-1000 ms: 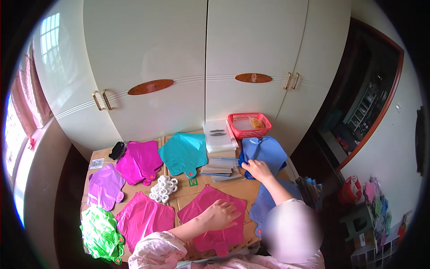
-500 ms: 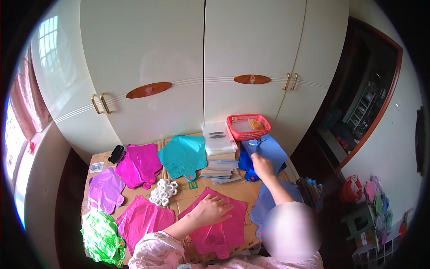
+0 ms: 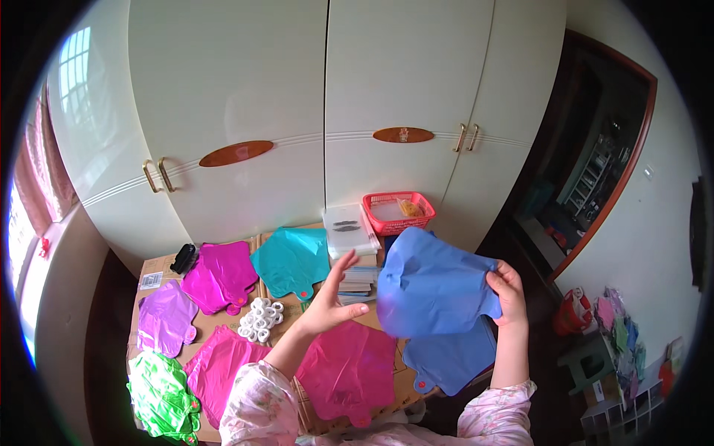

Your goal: Packaging various colorful plastic components into individual plastic bags at a workbench.

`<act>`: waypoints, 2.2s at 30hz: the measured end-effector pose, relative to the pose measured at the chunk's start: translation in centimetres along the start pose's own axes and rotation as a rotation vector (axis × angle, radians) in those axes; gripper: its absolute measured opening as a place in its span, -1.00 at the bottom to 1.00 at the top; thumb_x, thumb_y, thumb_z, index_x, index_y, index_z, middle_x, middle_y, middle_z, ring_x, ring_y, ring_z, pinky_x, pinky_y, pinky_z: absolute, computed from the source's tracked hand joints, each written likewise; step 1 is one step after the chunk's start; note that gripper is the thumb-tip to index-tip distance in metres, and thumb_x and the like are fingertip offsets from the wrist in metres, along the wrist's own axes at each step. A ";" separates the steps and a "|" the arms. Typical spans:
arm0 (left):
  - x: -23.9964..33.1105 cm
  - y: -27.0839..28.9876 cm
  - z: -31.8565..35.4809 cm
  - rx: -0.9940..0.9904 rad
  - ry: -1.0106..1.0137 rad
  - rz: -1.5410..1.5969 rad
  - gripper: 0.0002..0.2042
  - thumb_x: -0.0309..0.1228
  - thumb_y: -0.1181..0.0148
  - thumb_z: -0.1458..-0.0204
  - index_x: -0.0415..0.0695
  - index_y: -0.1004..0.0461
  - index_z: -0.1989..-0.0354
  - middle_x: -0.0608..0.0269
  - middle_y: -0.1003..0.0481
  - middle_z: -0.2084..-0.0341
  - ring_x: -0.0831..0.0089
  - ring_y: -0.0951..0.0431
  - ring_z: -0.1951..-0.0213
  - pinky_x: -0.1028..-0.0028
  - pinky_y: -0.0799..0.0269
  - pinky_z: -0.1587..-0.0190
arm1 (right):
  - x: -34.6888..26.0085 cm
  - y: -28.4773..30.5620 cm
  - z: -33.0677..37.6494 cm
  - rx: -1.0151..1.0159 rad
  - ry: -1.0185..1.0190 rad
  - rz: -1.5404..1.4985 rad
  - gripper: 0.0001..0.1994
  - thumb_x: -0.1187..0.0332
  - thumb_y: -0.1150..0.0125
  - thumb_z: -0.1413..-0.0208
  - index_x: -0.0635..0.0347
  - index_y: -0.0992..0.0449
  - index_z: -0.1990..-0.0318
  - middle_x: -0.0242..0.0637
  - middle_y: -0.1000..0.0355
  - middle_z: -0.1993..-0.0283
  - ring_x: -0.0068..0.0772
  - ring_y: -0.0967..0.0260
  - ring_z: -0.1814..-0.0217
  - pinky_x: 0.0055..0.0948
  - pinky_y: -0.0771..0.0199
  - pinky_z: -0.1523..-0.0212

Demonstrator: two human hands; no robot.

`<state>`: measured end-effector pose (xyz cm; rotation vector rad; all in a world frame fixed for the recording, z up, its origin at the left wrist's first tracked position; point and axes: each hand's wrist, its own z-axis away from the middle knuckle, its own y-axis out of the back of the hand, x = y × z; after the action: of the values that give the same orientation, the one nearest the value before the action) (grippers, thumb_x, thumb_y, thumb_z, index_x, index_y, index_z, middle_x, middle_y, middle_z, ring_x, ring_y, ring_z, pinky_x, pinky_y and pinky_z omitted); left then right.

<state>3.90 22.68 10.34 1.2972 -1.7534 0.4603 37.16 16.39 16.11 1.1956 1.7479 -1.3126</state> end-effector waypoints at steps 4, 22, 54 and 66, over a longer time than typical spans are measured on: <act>1.3 -0.8 -1.0 -0.253 0.276 0.537 -0.11 -0.03 -0.30 0.06 -0.14 0.08 -0.36 0.09 -0.24 -0.18 0.25 -0.19 -0.24 0.25 -0.03 -0.26 | 1.0 0.7 0.1 -0.112 -0.073 -0.024 -0.86 0.49 -0.17 -0.09 0.23 -0.47 0.18 -0.24 -0.51 0.19 -0.46 -0.48 0.16 -0.45 -0.47 0.08; 1.2 -1.5 1.0 -0.476 0.378 0.409 -0.79 -0.50 -0.24 -0.05 -0.23 -0.47 0.14 0.34 -0.50 0.34 0.62 -0.46 0.23 0.55 -0.38 0.11 | 1.6 1.5 -0.3 -0.042 0.046 0.468 -0.83 0.43 -0.12 -0.18 0.35 -0.50 0.16 -0.42 -0.49 0.28 -0.69 -0.36 0.23 -0.66 -0.35 0.14; -0.2 0.7 5.3 0.069 0.476 0.147 -0.86 -0.47 -0.07 -0.16 -0.30 -0.47 0.25 0.32 -0.51 0.34 0.62 -0.46 0.23 0.56 -0.38 0.09 | 7.7 -1.4 -9.2 -0.081 1.190 2.025 -0.95 0.35 -0.11 0.07 0.01 -0.37 0.47 -0.43 -0.26 0.43 -0.43 -0.31 0.44 -0.42 -0.35 0.48; -1.2 3.2 7.6 0.102 0.545 0.104 -0.83 -0.44 -0.06 -0.17 -0.30 -0.47 0.23 0.34 -0.51 0.36 0.64 -0.46 0.26 0.58 -0.38 0.15 | 23.8 0.8 -8.8 -0.370 0.683 1.896 -0.95 0.38 -0.11 0.12 0.08 -0.45 0.55 -0.35 -0.40 0.46 -0.34 -0.44 0.35 -0.34 -0.49 0.37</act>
<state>-2.17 19.15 5.92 1.0248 -1.3511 0.8815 29.04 31.63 -2.50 2.1222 0.3814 0.5591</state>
